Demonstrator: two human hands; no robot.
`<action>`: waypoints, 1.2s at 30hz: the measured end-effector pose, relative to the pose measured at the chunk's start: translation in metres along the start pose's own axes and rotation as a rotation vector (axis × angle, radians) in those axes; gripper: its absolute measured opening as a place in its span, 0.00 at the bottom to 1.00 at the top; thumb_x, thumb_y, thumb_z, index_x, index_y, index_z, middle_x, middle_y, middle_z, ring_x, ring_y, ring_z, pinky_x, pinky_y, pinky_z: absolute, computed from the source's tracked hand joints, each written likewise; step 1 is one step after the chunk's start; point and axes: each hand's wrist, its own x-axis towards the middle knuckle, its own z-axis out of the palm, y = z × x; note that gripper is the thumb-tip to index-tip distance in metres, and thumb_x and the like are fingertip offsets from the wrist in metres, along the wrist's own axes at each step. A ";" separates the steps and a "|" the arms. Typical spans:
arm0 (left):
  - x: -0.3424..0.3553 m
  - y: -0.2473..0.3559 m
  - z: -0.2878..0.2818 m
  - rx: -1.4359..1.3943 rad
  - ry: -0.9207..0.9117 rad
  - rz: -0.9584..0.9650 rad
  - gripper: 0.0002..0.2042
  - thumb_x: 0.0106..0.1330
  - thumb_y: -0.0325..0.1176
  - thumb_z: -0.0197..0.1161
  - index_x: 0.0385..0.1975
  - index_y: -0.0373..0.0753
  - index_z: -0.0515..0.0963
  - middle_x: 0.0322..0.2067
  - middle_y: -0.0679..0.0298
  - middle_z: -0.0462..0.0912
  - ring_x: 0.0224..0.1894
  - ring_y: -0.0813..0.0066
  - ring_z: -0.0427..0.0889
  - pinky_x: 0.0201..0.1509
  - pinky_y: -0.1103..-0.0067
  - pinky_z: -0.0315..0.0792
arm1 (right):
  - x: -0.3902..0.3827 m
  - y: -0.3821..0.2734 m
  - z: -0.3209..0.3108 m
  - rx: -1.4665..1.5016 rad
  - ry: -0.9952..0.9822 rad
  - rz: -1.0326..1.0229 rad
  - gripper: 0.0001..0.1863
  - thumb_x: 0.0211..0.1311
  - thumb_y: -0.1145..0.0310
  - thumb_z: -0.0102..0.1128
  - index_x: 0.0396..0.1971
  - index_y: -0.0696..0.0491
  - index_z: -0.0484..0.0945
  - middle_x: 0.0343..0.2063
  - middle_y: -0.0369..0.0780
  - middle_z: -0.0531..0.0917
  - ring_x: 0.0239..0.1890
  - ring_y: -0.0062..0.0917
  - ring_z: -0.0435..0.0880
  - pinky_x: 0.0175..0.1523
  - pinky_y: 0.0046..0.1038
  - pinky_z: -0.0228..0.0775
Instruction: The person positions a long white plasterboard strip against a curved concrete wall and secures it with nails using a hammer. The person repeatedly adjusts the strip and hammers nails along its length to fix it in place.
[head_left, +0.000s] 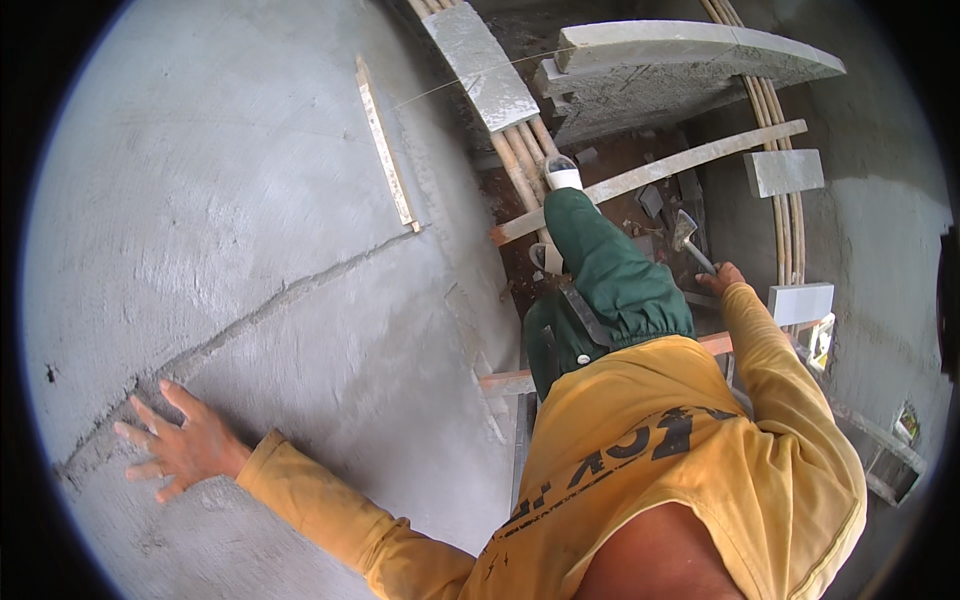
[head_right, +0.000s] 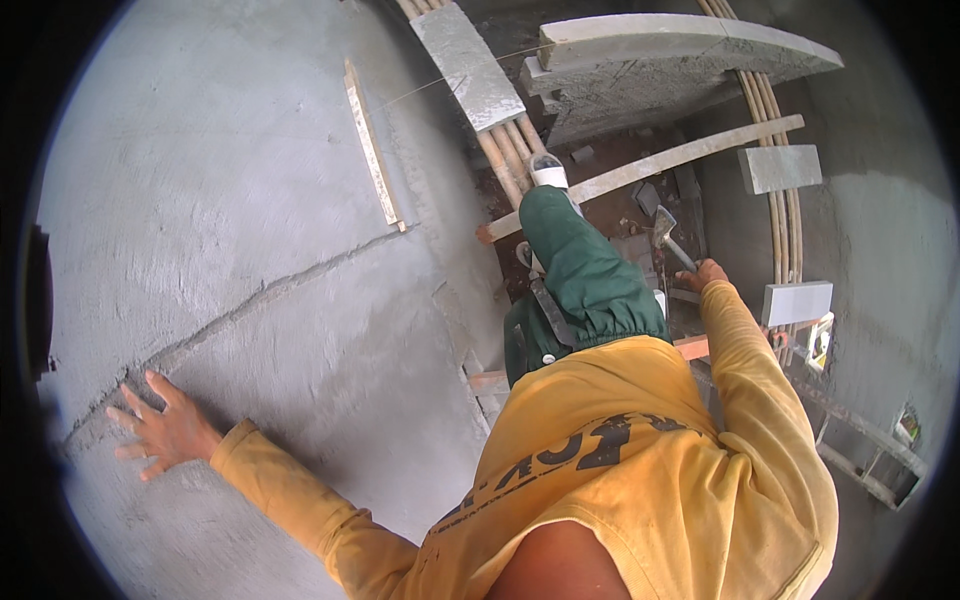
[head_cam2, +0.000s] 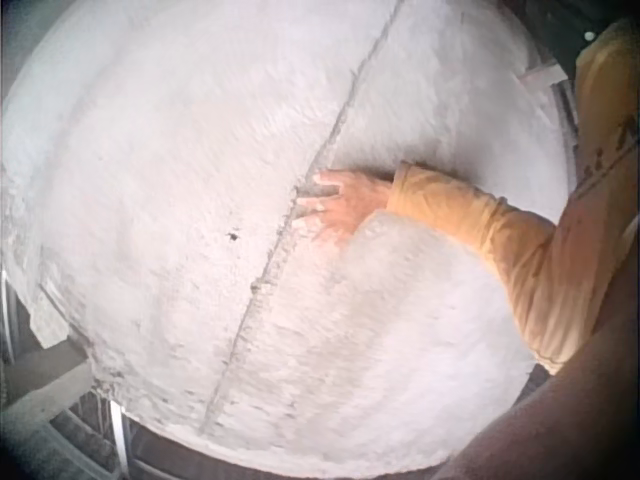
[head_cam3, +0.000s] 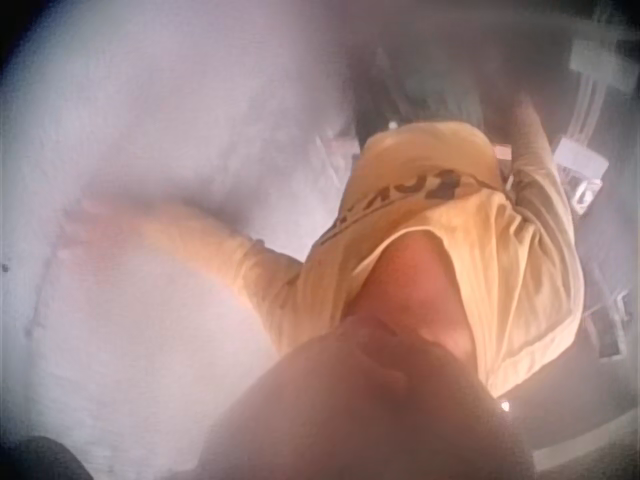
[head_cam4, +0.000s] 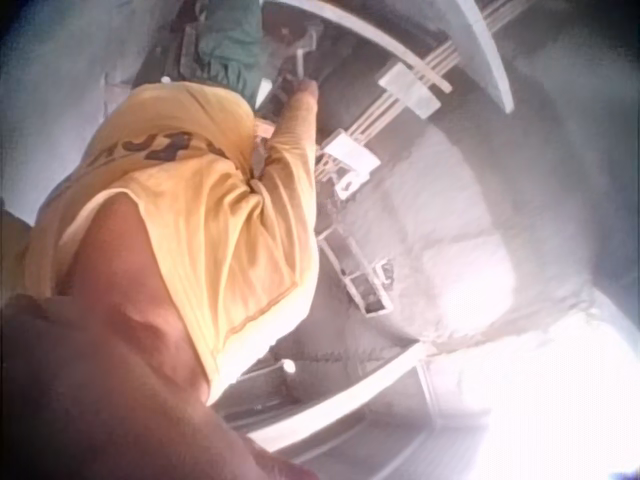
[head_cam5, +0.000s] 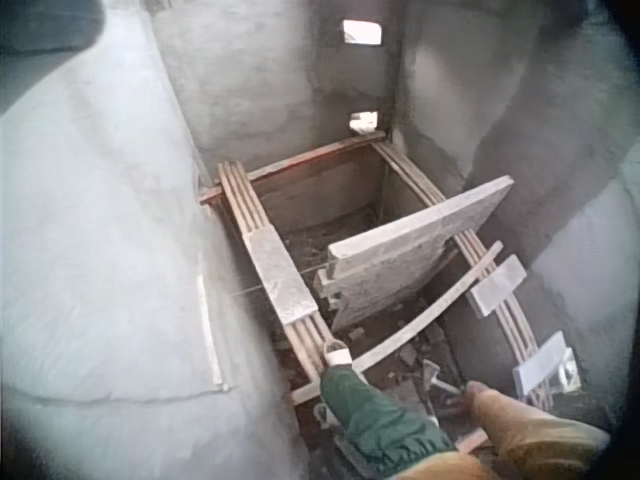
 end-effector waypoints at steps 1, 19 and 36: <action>0.000 0.000 0.000 -0.008 0.030 0.002 0.25 0.61 0.68 0.53 0.47 0.61 0.83 0.65 0.76 0.67 0.75 0.51 0.28 0.67 0.49 0.08 | -0.001 0.005 0.001 0.040 -0.014 0.016 0.33 0.46 0.46 0.73 0.46 0.57 0.81 0.41 0.50 0.84 0.47 0.40 0.84 0.53 0.38 0.73; -0.001 -0.004 0.023 0.186 0.070 0.006 0.24 0.61 0.71 0.49 0.44 0.69 0.84 0.63 0.84 0.69 0.75 0.52 0.33 0.64 0.42 0.11 | -0.013 0.019 0.008 0.129 0.105 0.014 0.31 0.47 0.48 0.72 0.42 0.60 0.82 0.34 0.53 0.84 0.43 0.43 0.84 0.50 0.40 0.72; 0.001 0.002 -0.003 0.396 -0.001 0.021 0.27 0.58 0.76 0.44 0.52 0.77 0.77 0.64 0.91 0.66 0.69 0.56 0.51 0.62 0.44 0.41 | -0.090 0.132 0.120 0.396 -0.019 0.370 0.27 0.47 0.52 0.74 0.38 0.62 0.83 0.32 0.53 0.84 0.39 0.43 0.85 0.45 0.41 0.72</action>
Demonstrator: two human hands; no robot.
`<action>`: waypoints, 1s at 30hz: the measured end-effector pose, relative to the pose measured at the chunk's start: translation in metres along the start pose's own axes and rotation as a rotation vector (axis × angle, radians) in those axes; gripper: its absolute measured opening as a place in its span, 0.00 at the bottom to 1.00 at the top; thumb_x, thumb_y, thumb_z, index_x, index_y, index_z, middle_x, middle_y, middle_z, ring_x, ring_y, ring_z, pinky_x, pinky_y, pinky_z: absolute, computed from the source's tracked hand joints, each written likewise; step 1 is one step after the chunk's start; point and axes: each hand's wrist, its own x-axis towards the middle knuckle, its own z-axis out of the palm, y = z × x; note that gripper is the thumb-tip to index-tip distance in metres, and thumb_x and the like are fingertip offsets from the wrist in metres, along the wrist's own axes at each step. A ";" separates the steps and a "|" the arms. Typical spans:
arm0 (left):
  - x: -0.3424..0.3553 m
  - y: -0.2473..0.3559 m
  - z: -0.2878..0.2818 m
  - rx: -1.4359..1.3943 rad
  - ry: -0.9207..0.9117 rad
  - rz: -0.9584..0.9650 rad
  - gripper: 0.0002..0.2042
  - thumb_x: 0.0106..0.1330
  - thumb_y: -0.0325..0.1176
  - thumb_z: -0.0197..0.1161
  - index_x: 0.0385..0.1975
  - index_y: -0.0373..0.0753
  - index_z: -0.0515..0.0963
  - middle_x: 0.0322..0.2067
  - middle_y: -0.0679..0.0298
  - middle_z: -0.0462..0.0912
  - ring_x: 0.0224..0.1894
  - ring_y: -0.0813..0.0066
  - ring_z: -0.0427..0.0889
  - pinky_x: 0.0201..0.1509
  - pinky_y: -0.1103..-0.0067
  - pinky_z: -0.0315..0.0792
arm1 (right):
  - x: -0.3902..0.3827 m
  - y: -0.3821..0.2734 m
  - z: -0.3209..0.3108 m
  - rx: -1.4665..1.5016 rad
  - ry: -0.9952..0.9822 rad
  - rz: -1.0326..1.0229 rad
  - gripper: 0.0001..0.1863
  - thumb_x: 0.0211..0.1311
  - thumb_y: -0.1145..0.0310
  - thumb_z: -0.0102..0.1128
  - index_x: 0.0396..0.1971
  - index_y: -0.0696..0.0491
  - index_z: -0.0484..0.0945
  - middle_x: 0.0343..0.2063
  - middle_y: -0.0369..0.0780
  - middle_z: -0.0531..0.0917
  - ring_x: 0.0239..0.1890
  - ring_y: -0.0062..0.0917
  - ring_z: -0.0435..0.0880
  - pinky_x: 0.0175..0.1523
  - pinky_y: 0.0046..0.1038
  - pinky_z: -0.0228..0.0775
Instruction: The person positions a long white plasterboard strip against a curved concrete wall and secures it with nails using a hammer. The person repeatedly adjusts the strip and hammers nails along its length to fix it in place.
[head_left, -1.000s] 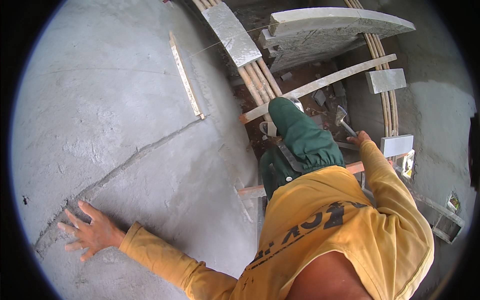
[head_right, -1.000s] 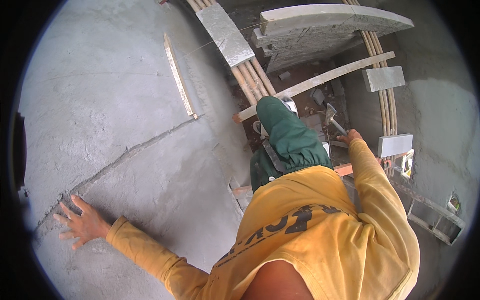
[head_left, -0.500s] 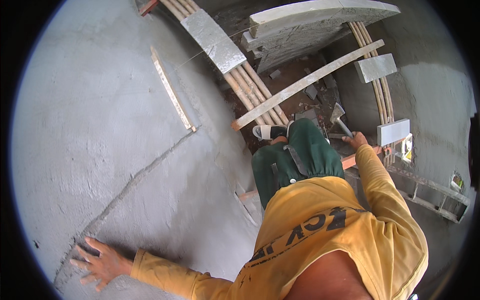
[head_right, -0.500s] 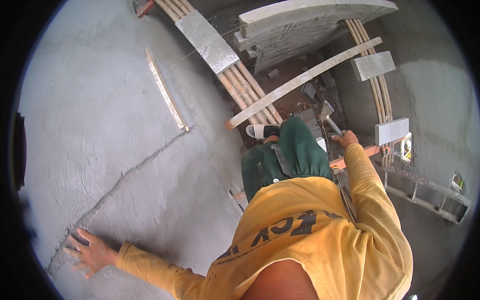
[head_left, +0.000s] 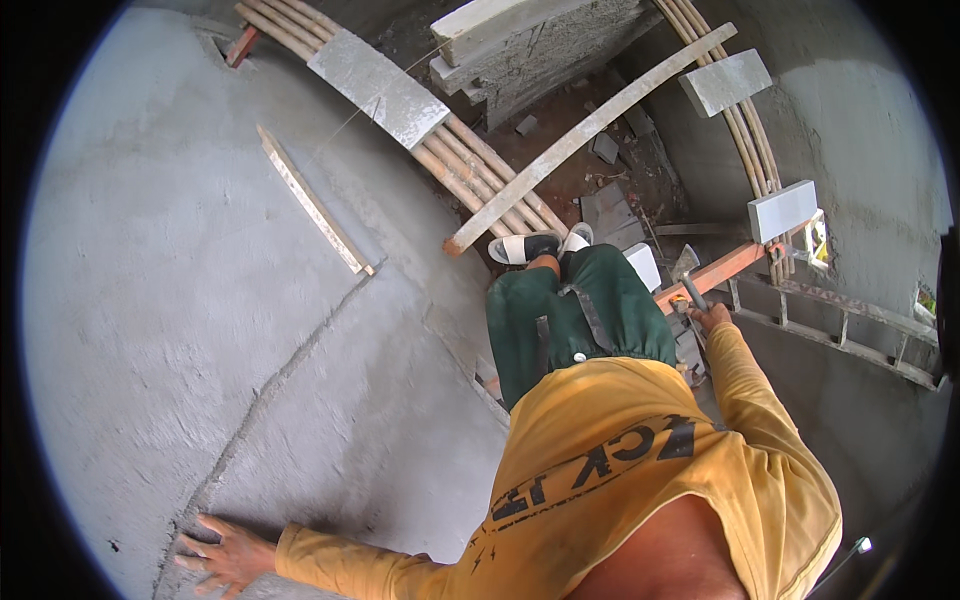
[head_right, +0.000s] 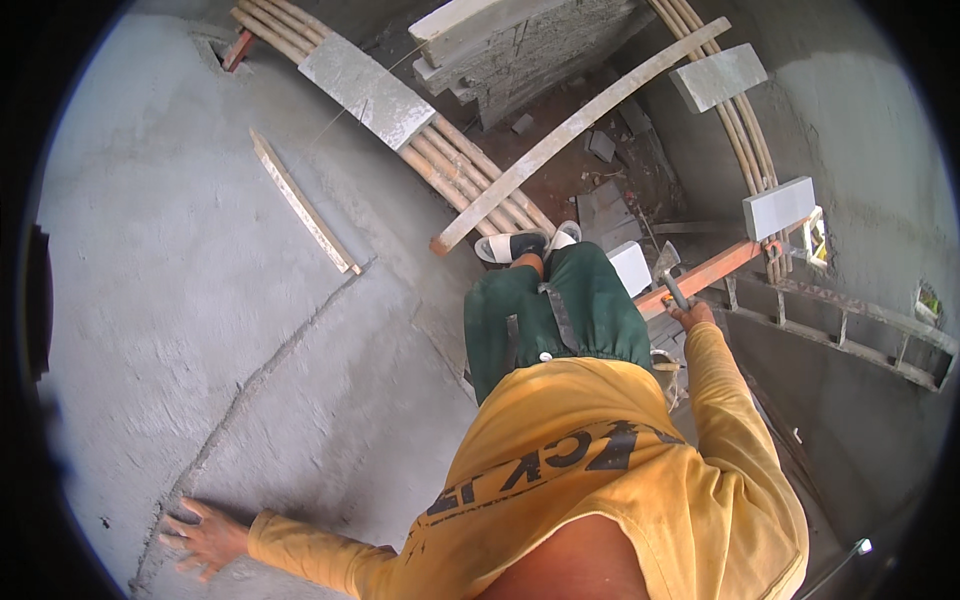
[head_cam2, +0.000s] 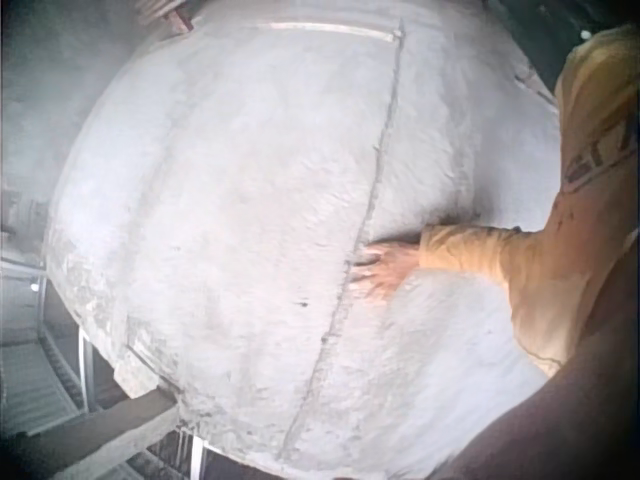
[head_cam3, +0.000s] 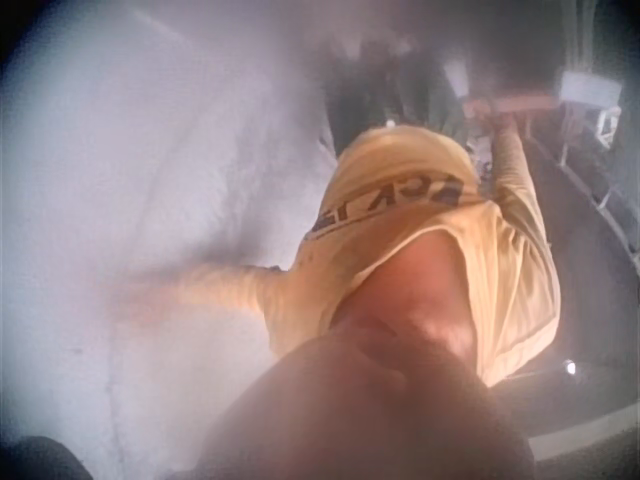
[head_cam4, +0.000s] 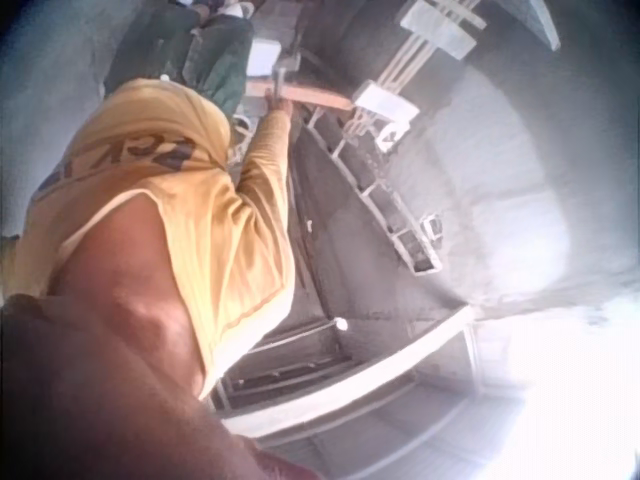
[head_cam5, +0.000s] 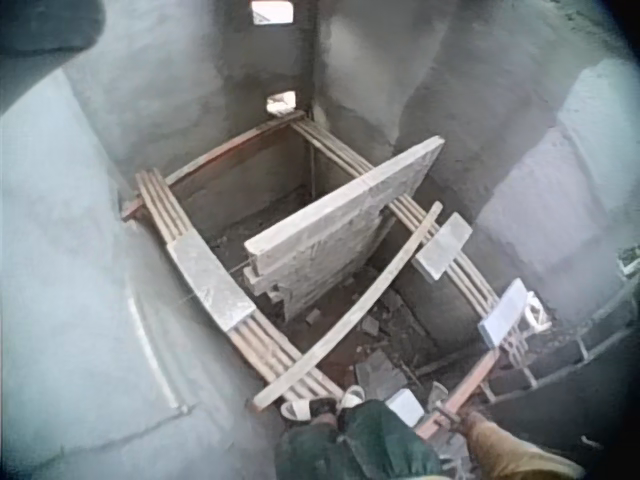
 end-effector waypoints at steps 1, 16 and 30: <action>0.001 0.000 -0.001 0.013 -0.005 -0.003 0.27 0.58 0.76 0.44 0.52 0.77 0.77 0.64 0.91 0.66 0.69 0.56 0.52 0.61 0.43 0.41 | -0.004 0.002 0.001 -0.004 -0.016 0.023 0.28 0.47 0.52 0.74 0.38 0.63 0.82 0.33 0.54 0.84 0.40 0.43 0.85 0.46 0.41 0.72; 0.001 0.004 -0.016 -0.074 0.009 -0.016 0.26 0.60 0.74 0.46 0.51 0.72 0.78 0.63 0.87 0.67 0.64 0.50 0.60 0.58 0.37 0.44 | 0.040 0.036 -0.022 -0.003 0.043 -0.180 0.30 0.50 0.51 0.72 0.42 0.64 0.80 0.35 0.52 0.85 0.41 0.42 0.85 0.48 0.39 0.73; 0.002 -0.007 -0.031 -0.206 -0.128 0.058 0.26 0.63 0.70 0.46 0.57 0.69 0.74 0.68 0.78 0.62 0.68 0.44 0.58 0.56 0.33 0.48 | 0.037 0.067 -0.060 0.053 0.096 -0.104 0.29 0.49 0.52 0.73 0.41 0.64 0.81 0.34 0.53 0.84 0.42 0.41 0.85 0.49 0.39 0.71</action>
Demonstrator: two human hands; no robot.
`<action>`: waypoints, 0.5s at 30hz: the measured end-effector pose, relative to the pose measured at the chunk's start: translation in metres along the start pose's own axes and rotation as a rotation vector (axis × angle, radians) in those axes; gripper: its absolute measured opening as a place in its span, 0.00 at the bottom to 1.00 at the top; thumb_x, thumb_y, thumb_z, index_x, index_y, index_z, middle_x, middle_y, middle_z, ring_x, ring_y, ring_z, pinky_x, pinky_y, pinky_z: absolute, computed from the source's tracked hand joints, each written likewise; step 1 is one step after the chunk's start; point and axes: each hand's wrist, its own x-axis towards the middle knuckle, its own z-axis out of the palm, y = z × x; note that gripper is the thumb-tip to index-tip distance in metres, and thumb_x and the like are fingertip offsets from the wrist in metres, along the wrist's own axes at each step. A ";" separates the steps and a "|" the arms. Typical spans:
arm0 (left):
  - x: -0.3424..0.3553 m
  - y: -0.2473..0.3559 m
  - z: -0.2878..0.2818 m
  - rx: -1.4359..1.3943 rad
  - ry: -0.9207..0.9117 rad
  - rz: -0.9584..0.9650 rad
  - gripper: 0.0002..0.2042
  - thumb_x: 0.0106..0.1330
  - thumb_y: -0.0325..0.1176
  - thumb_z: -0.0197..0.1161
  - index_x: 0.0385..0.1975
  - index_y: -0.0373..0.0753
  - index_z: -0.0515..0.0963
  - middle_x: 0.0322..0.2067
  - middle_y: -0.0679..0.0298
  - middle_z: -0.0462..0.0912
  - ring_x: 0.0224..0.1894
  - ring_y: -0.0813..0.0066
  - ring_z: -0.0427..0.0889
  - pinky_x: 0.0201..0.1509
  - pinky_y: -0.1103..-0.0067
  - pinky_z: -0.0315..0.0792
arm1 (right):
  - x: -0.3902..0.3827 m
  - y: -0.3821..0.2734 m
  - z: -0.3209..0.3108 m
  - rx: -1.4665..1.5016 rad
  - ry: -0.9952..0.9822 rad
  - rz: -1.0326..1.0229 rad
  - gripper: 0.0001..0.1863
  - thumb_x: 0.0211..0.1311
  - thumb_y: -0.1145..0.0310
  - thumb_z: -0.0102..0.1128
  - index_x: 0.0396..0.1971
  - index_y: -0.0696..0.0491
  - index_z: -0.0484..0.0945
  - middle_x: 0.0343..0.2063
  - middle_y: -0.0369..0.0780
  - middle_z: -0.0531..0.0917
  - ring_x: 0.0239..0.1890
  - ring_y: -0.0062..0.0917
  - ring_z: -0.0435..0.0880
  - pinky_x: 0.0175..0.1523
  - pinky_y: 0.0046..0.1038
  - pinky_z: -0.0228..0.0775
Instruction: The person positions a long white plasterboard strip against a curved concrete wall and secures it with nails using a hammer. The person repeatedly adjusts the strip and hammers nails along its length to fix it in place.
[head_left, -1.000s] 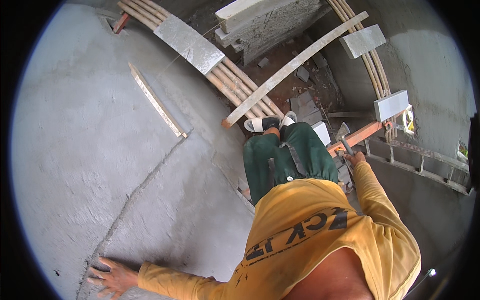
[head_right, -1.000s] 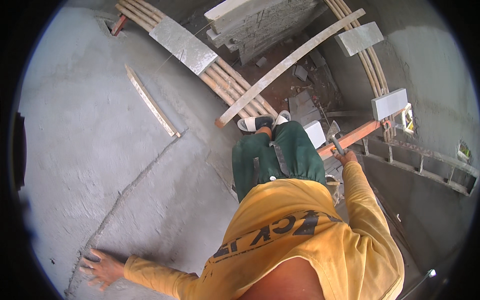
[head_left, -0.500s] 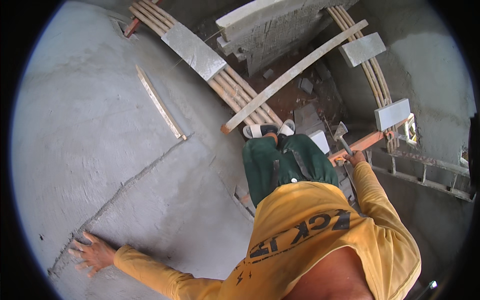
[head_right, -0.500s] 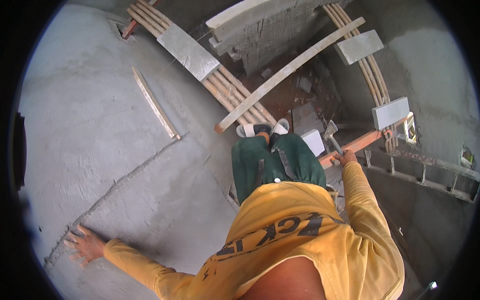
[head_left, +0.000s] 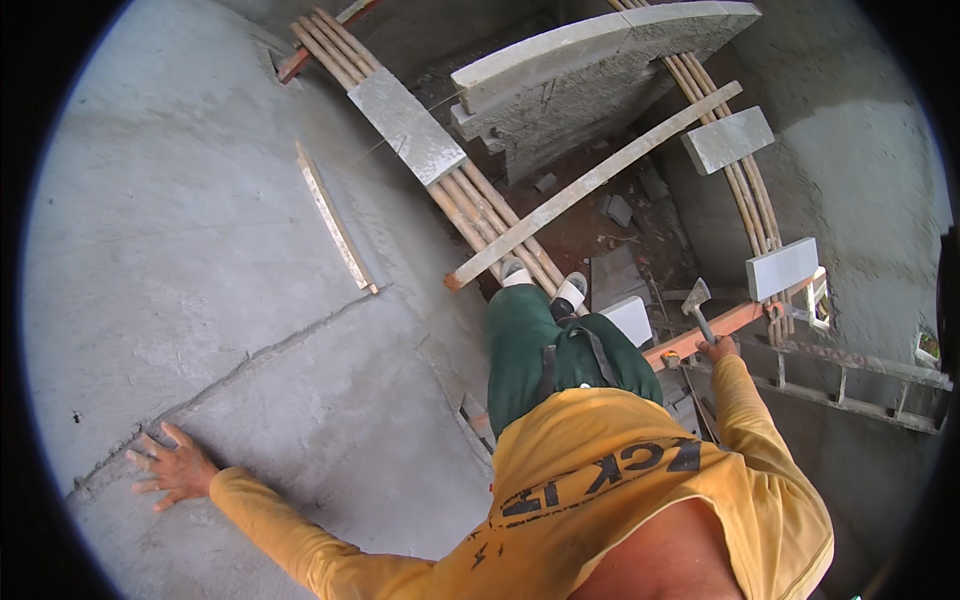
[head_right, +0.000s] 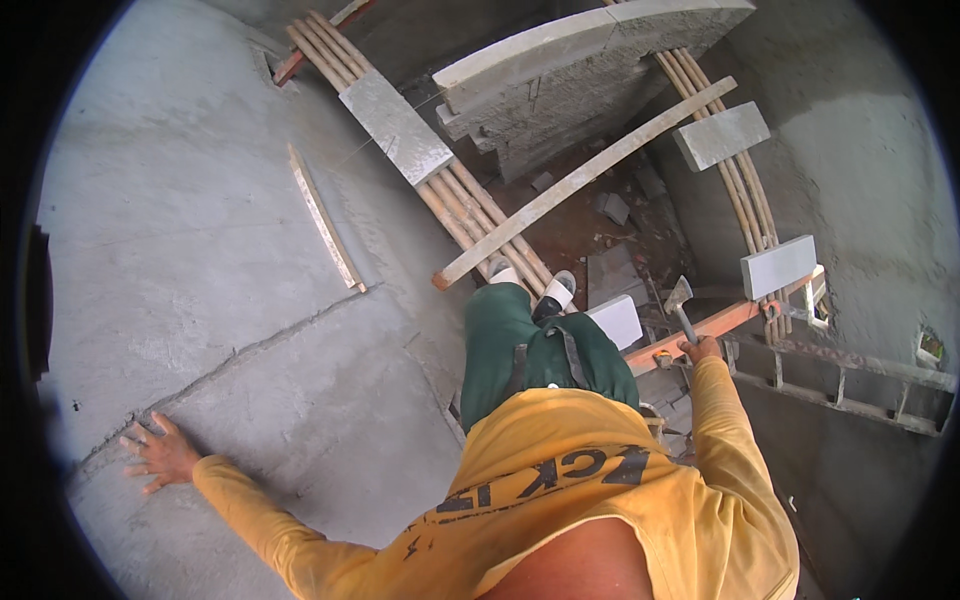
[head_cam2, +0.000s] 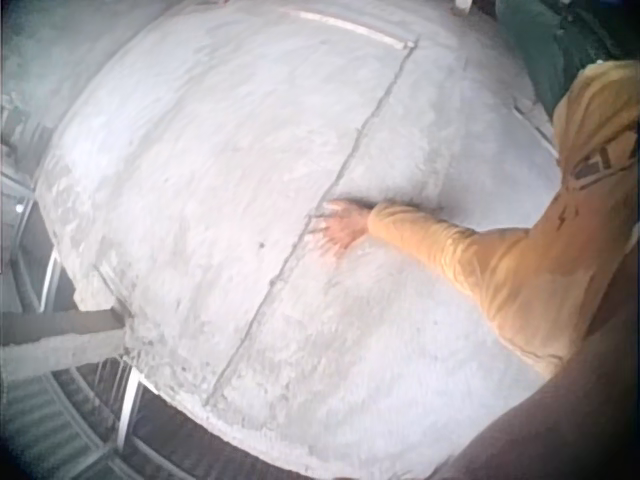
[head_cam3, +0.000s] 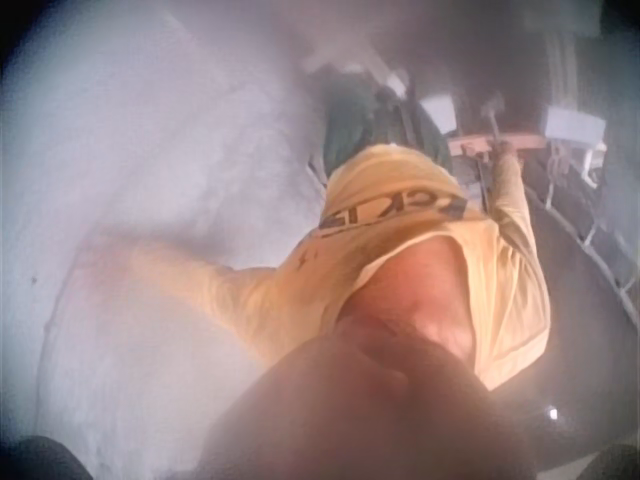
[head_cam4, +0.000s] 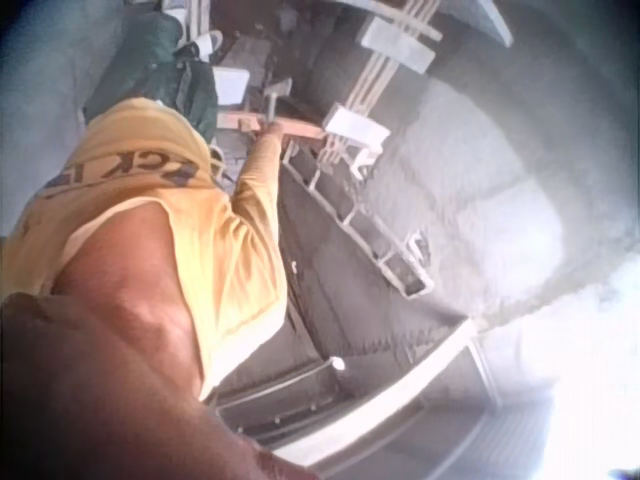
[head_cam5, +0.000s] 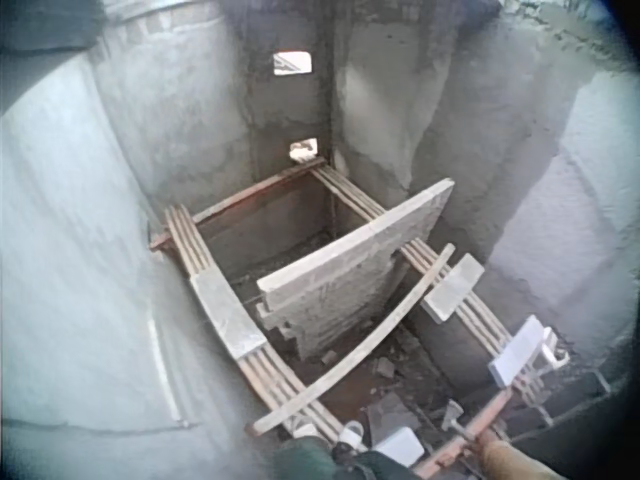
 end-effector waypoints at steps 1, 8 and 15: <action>0.000 0.000 0.000 -0.034 -0.008 0.003 0.27 0.63 0.70 0.45 0.57 0.68 0.74 0.68 0.78 0.62 0.68 0.43 0.57 0.57 0.33 0.48 | -0.001 0.000 0.005 0.004 0.002 -0.003 0.28 0.47 0.54 0.74 0.39 0.64 0.81 0.34 0.50 0.84 0.39 0.38 0.84 0.48 0.38 0.71; -0.001 0.000 0.001 -0.082 -0.047 -0.014 0.27 0.65 0.68 0.44 0.58 0.64 0.74 0.69 0.75 0.61 0.71 0.43 0.52 0.63 0.33 0.39 | -0.021 0.006 0.042 0.237 -0.026 -0.017 0.24 0.45 0.60 0.75 0.35 0.64 0.80 0.30 0.44 0.83 0.32 0.29 0.79 0.42 0.33 0.71; 0.000 0.005 0.007 -0.125 -0.002 -0.074 0.25 0.64 0.68 0.48 0.50 0.64 0.80 0.66 0.77 0.66 0.72 0.48 0.51 0.66 0.38 0.27 | -0.044 0.007 0.078 0.361 -0.089 0.200 0.26 0.49 0.62 0.74 0.42 0.65 0.78 0.24 0.42 0.80 0.23 0.28 0.75 0.31 0.34 0.68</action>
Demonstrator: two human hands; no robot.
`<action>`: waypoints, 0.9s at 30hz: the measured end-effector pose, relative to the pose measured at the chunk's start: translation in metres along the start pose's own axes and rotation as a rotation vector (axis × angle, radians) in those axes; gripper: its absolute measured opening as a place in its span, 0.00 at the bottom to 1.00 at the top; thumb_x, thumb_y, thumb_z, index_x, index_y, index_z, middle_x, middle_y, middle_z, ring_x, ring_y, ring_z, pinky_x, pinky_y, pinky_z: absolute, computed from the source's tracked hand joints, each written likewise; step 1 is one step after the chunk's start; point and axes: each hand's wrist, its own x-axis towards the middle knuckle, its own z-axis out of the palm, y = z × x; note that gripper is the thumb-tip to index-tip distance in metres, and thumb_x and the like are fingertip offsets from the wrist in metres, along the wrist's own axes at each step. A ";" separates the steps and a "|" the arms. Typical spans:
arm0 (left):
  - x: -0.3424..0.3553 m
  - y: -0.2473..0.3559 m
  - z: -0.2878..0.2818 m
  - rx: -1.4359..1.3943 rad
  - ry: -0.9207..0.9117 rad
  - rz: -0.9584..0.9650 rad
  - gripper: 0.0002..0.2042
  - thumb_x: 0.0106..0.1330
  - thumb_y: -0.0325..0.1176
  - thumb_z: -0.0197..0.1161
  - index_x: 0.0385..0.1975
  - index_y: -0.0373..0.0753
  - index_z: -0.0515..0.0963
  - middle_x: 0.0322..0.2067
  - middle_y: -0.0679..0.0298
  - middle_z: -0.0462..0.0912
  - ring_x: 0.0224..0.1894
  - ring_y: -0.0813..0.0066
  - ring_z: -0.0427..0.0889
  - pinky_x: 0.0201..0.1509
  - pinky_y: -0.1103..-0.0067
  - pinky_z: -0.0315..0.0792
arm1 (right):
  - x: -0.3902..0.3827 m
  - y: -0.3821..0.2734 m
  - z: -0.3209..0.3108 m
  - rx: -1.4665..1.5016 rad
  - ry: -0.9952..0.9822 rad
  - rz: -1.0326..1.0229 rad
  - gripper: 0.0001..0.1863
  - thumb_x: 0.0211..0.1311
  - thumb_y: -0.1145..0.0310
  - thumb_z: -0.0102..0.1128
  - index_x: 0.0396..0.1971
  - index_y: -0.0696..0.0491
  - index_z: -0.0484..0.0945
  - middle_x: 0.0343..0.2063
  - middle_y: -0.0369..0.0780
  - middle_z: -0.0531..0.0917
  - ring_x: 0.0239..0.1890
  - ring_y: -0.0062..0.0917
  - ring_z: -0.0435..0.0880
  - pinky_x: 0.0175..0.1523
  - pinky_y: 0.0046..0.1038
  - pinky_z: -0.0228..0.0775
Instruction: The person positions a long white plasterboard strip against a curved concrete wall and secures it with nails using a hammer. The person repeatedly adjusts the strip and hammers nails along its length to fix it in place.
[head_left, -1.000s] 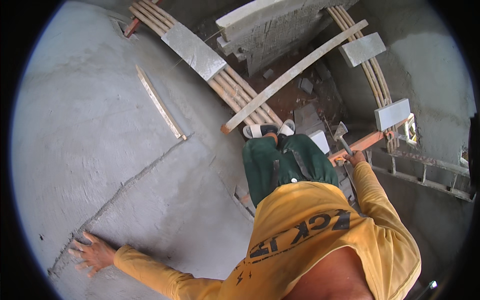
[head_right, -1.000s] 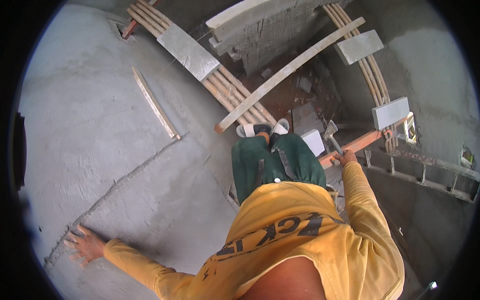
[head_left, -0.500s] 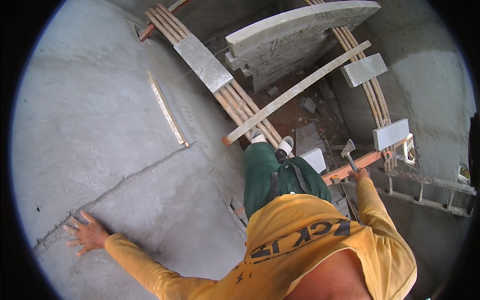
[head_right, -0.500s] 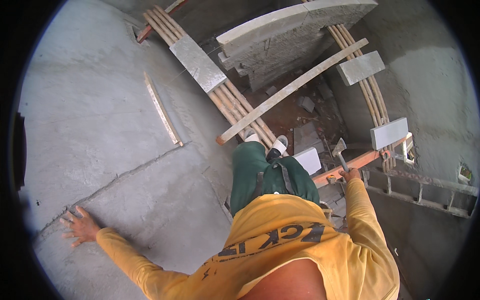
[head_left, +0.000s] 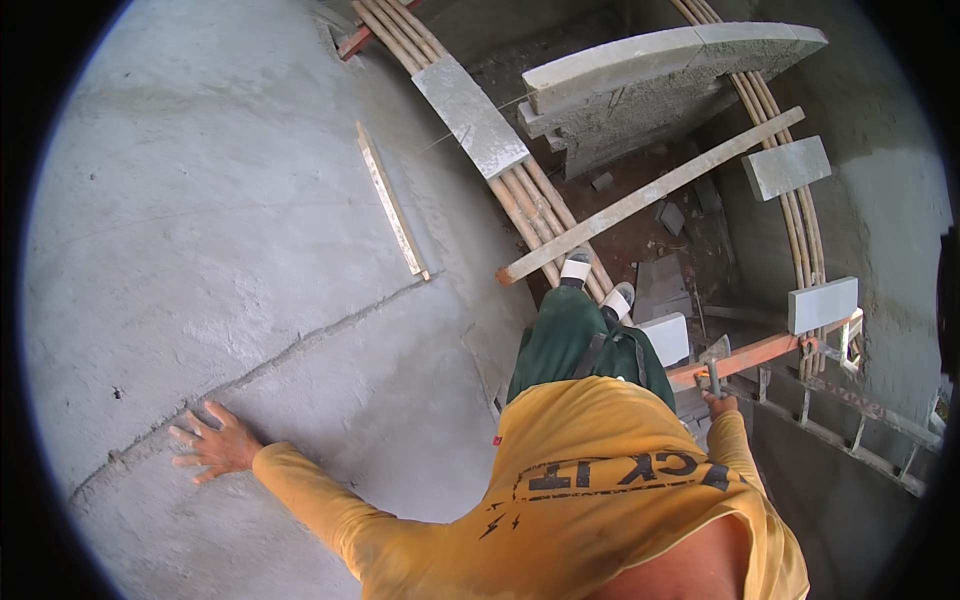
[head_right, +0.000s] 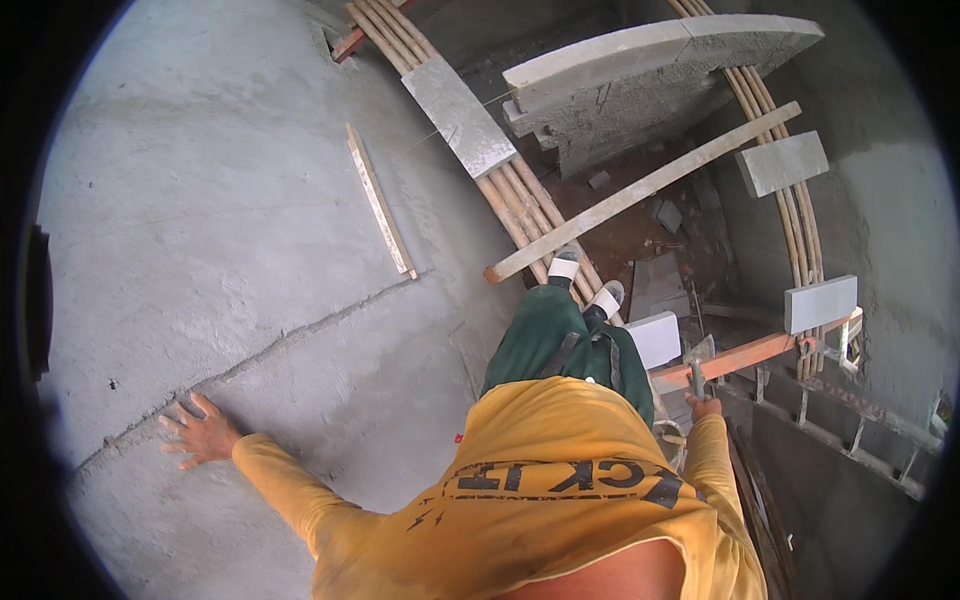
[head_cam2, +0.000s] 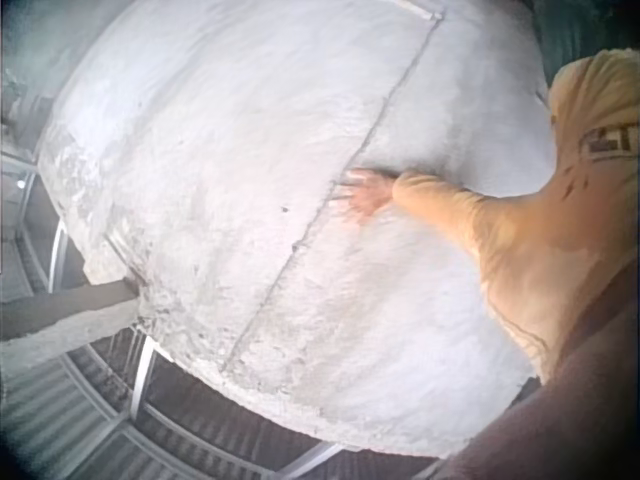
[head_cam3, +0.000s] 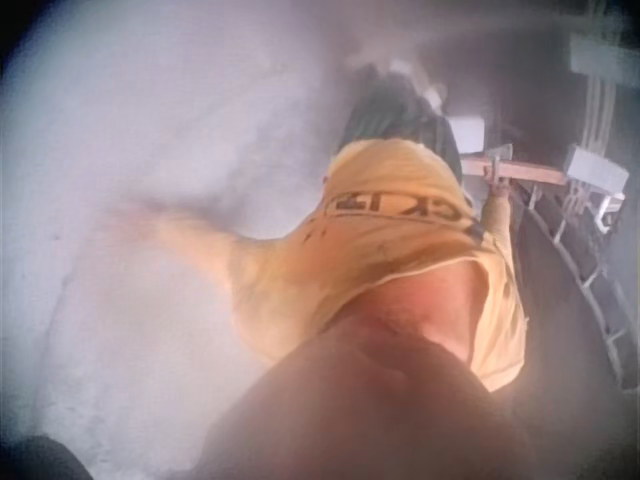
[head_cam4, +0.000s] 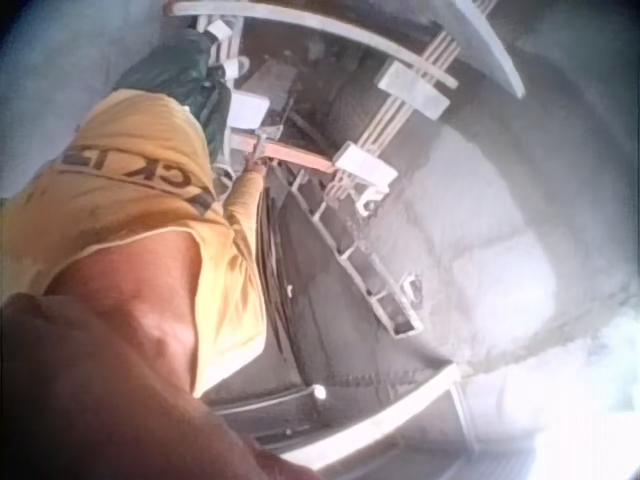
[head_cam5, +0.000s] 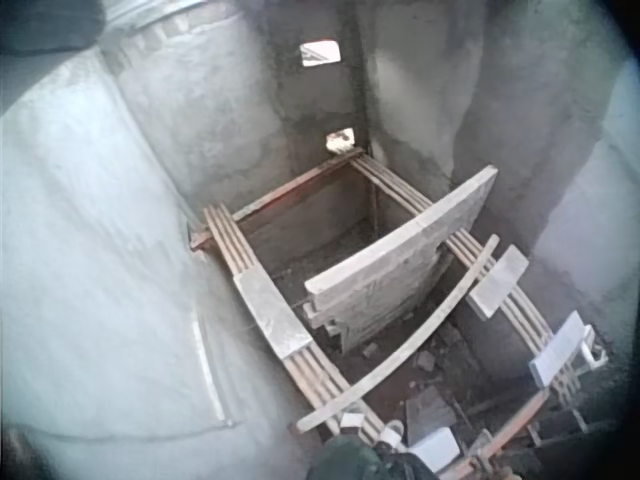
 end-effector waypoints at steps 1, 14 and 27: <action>0.000 0.000 0.004 -0.011 0.014 -0.007 0.25 0.63 0.68 0.48 0.49 0.63 0.81 0.65 0.78 0.67 0.72 0.48 0.51 0.67 0.39 0.27 | -0.003 -0.001 0.002 0.007 -0.009 0.022 0.26 0.49 0.62 0.74 0.44 0.65 0.77 0.23 0.41 0.79 0.21 0.27 0.74 0.28 0.34 0.66; 0.003 0.012 0.029 -0.155 0.051 -0.100 0.25 0.63 0.65 0.52 0.48 0.58 0.83 0.65 0.74 0.67 0.72 0.41 0.47 0.66 0.37 0.32 | -0.007 -0.052 0.003 0.145 0.030 -0.073 0.23 0.50 0.62 0.73 0.40 0.64 0.79 0.22 0.39 0.78 0.21 0.24 0.73 0.28 0.33 0.65; 0.008 0.006 0.016 -0.258 -0.062 -0.047 0.28 0.66 0.67 0.45 0.56 0.59 0.78 0.69 0.71 0.62 0.72 0.36 0.46 0.64 0.34 0.39 | 0.008 0.004 -0.022 0.064 0.035 0.090 0.26 0.47 0.62 0.75 0.44 0.61 0.81 0.28 0.42 0.82 0.29 0.29 0.78 0.38 0.33 0.69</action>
